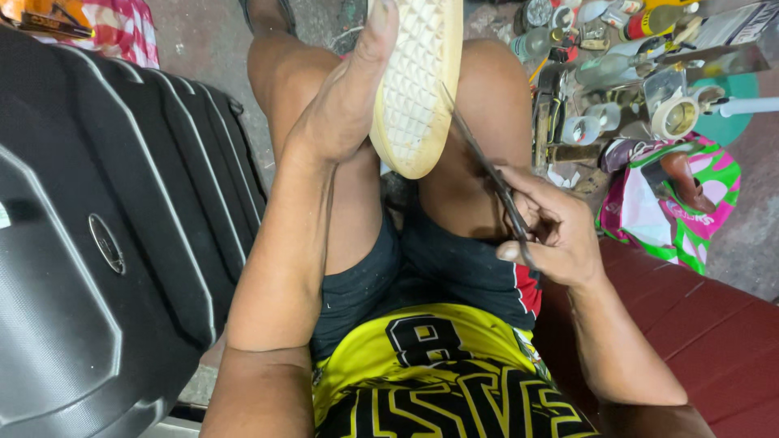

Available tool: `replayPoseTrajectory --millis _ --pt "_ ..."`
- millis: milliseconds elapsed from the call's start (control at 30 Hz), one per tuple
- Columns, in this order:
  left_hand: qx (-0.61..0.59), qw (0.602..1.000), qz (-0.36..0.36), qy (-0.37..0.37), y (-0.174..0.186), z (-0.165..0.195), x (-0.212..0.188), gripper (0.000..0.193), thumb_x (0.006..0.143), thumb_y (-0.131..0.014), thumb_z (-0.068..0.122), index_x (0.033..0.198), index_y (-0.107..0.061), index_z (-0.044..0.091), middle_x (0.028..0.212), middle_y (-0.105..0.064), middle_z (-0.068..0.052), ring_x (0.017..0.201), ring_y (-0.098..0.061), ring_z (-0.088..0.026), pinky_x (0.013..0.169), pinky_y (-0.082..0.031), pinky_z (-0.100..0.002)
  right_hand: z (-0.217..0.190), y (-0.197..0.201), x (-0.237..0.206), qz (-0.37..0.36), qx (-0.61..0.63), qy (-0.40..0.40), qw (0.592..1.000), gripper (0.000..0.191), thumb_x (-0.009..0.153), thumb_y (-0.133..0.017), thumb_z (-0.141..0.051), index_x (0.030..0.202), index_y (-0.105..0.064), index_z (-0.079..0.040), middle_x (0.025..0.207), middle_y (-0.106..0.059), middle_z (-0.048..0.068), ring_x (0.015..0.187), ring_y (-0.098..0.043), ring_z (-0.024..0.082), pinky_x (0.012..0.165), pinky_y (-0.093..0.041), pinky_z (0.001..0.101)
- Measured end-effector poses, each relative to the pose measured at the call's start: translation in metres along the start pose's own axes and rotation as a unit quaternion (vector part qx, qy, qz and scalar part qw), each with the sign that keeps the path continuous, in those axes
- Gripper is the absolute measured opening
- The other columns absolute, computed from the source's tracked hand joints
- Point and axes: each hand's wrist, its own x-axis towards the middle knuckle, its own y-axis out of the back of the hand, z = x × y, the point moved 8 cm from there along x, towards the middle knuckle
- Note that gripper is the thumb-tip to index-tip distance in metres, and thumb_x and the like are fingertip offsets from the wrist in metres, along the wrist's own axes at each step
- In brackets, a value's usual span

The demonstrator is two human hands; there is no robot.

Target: The person holds a beige shoe sole and uses scissors to trim the edges. They rotate the sole to cut different sections and then pull away loose threads from the surface.

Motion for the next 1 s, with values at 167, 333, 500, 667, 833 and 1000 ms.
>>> replayPoseTrajectory --millis 167,333,500,667,833,1000 --pt "0.013 1.0 -0.003 -0.028 -0.007 0.003 -0.006 0.087 0.111 -0.039 0.065 0.164 -0.033 -0.004 0.162 -0.043 -0.016 0.15 -0.039 -0.021 0.131 -0.032 -0.034 -0.002 -0.003 0.006 -0.024 0.189 -0.059 0.98 0.096 0.081 -0.085 -0.045 0.15 -0.048 0.01 0.073 -0.047 -0.003 0.061 -0.042 0.006 0.057 -0.03 0.0215" --pt "0.033 0.999 -0.006 -0.039 -0.008 0.003 -0.009 0.085 0.112 -0.038 0.062 0.166 -0.028 -0.002 0.166 -0.04 -0.015 0.155 -0.036 -0.021 0.131 -0.029 -0.032 -0.014 -0.003 0.0 -0.071 0.207 -0.102 0.97 0.094 0.085 -0.078 -0.053 0.147 -0.049 0.011 0.067 -0.052 0.0 0.053 -0.044 0.007 0.052 -0.031 0.0216" --pt "0.051 0.997 -0.007 -0.063 -0.003 0.008 -0.011 0.085 0.112 -0.038 0.063 0.165 -0.028 -0.002 0.165 -0.041 -0.015 0.154 -0.037 -0.021 0.131 -0.03 -0.032 -0.012 -0.002 -0.009 -0.055 0.226 -0.123 0.965 0.093 0.086 -0.077 -0.054 0.146 -0.049 0.011 0.067 -0.052 0.001 0.052 -0.044 0.007 0.049 -0.032 0.0226" --pt "0.051 0.997 -0.011 -0.052 -0.006 0.008 -0.013 0.085 0.112 -0.037 0.063 0.165 -0.029 -0.002 0.165 -0.041 -0.015 0.154 -0.037 -0.021 0.131 -0.031 -0.033 -0.012 -0.004 -0.014 -0.036 0.287 -0.154 0.945 0.098 0.086 -0.076 -0.057 0.147 -0.046 0.014 0.069 -0.053 0.005 0.051 -0.043 0.008 0.047 -0.033 0.0216" --pt "0.058 0.997 -0.006 -0.051 -0.007 0.007 -0.012 0.084 0.112 -0.037 0.063 0.165 -0.029 -0.002 0.164 -0.042 -0.015 0.153 -0.038 -0.021 0.13 -0.031 -0.033 -0.019 -0.002 -0.015 -0.025 0.311 -0.173 0.934 0.102 0.085 -0.075 -0.059 0.146 -0.046 0.017 0.066 -0.051 0.006 0.048 -0.042 0.009 0.044 -0.034 0.0213" --pt "0.068 0.996 0.003 -0.06 -0.003 0.009 -0.013 0.084 0.112 -0.037 0.063 0.164 -0.029 -0.002 0.164 -0.042 -0.015 0.153 -0.039 -0.021 0.13 -0.032 -0.033 -0.022 -0.002 -0.013 -0.035 0.298 -0.171 0.938 0.104 0.084 -0.075 -0.061 0.146 -0.046 0.018 0.069 -0.052 0.008 0.049 -0.043 0.009 0.044 -0.034 0.0213"
